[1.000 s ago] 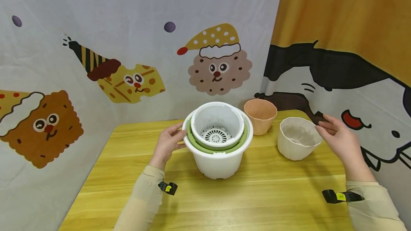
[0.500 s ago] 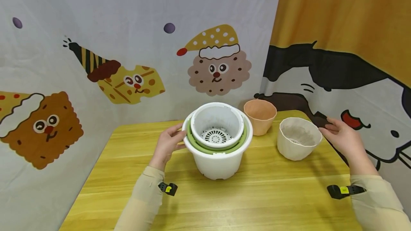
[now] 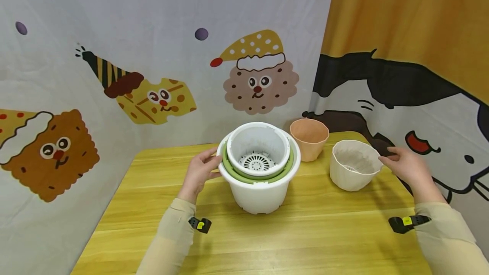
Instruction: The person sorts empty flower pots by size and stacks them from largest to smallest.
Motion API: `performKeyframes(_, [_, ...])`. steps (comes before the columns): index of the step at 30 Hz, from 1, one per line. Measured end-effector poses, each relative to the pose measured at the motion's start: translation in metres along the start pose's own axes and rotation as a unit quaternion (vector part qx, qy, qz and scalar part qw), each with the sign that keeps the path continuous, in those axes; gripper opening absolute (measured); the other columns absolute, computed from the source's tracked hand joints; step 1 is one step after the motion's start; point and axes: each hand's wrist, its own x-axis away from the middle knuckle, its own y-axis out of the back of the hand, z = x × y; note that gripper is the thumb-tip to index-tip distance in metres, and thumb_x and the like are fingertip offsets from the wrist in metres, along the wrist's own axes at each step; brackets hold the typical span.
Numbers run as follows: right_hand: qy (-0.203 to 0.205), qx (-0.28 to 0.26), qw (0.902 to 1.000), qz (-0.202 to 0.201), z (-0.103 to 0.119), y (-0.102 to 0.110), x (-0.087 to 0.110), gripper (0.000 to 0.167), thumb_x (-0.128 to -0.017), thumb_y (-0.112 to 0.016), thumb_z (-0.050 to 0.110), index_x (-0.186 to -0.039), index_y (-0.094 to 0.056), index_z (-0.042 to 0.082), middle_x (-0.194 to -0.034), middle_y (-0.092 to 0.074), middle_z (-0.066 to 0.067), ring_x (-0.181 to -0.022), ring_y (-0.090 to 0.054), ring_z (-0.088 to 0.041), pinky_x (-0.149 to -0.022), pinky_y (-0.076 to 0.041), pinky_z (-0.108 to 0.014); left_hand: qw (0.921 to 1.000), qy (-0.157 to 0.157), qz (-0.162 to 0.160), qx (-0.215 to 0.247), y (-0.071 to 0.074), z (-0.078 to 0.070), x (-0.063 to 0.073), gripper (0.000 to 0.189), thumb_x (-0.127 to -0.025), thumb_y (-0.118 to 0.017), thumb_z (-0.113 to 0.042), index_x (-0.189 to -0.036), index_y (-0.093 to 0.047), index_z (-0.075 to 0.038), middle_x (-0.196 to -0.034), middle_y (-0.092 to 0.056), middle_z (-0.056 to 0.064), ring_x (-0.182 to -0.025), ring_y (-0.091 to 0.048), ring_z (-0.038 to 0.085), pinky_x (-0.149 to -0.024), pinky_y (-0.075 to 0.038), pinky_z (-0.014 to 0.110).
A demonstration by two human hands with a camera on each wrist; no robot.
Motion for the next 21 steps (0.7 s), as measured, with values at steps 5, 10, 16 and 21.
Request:
performKeyframes(5, [-0.011, -0.019, 0.9995, 0.021, -0.001, -0.003, -0.002, 0.071, -0.100, -0.058, 0.031, -0.136, -0.032, -0.024, -0.120, -0.050, -0.046, -0.078, -0.068, -0.040, -0.067, -0.059, -0.051, 1.0000, 0.001, 0.001, -0.005, 0.000, 0.000, 0.001, 0.042, -0.096, -0.064, -0.008, -0.137, -0.058, -0.003, -0.116, -0.065, 0.021, -0.090, -0.068, 0.020, -0.074, -0.062, 0.040])
performKeyframes(10, [-0.019, -0.044, 0.9982, 0.036, -0.002, -0.008, -0.003, 0.070, -0.100, -0.057, 0.027, -0.138, -0.029, -0.025, -0.121, -0.048, -0.047, -0.078, -0.070, -0.039, -0.067, -0.061, -0.047, 1.0000, 0.001, 0.000, -0.010, 0.000, 0.000, 0.001, 0.043, -0.096, -0.064, -0.010, -0.138, -0.057, -0.004, -0.117, -0.065, 0.021, -0.092, -0.068, 0.021, -0.074, -0.062, 0.039])
performKeyframes(16, [-0.025, -0.059, 0.9972, 0.040, -0.002, -0.013, -0.004, 0.067, -0.099, -0.057, 0.023, -0.137, -0.030, -0.025, -0.121, -0.047, -0.048, -0.081, -0.069, -0.040, -0.067, -0.062, -0.043, 1.0000, -0.002, 0.002, -0.004, 0.000, 0.000, 0.001, 0.044, -0.096, -0.064, -0.009, -0.139, -0.056, -0.002, -0.116, -0.065, 0.021, -0.093, -0.068, 0.023, -0.074, -0.062, 0.040])
performKeyframes(21, [-0.032, -0.078, 0.9955, 0.042, -0.001, -0.017, -0.007, 0.058, -0.099, -0.055, 0.017, -0.133, -0.035, -0.026, -0.115, -0.051, -0.047, -0.078, -0.070, -0.037, -0.068, -0.062, -0.043, 1.0000, -0.001, 0.004, -0.007, 0.000, 0.000, 0.002, 0.043, -0.096, -0.064, -0.009, -0.138, -0.057, -0.004, -0.117, -0.065, 0.021, -0.093, -0.068, 0.022, -0.075, -0.062, 0.040])
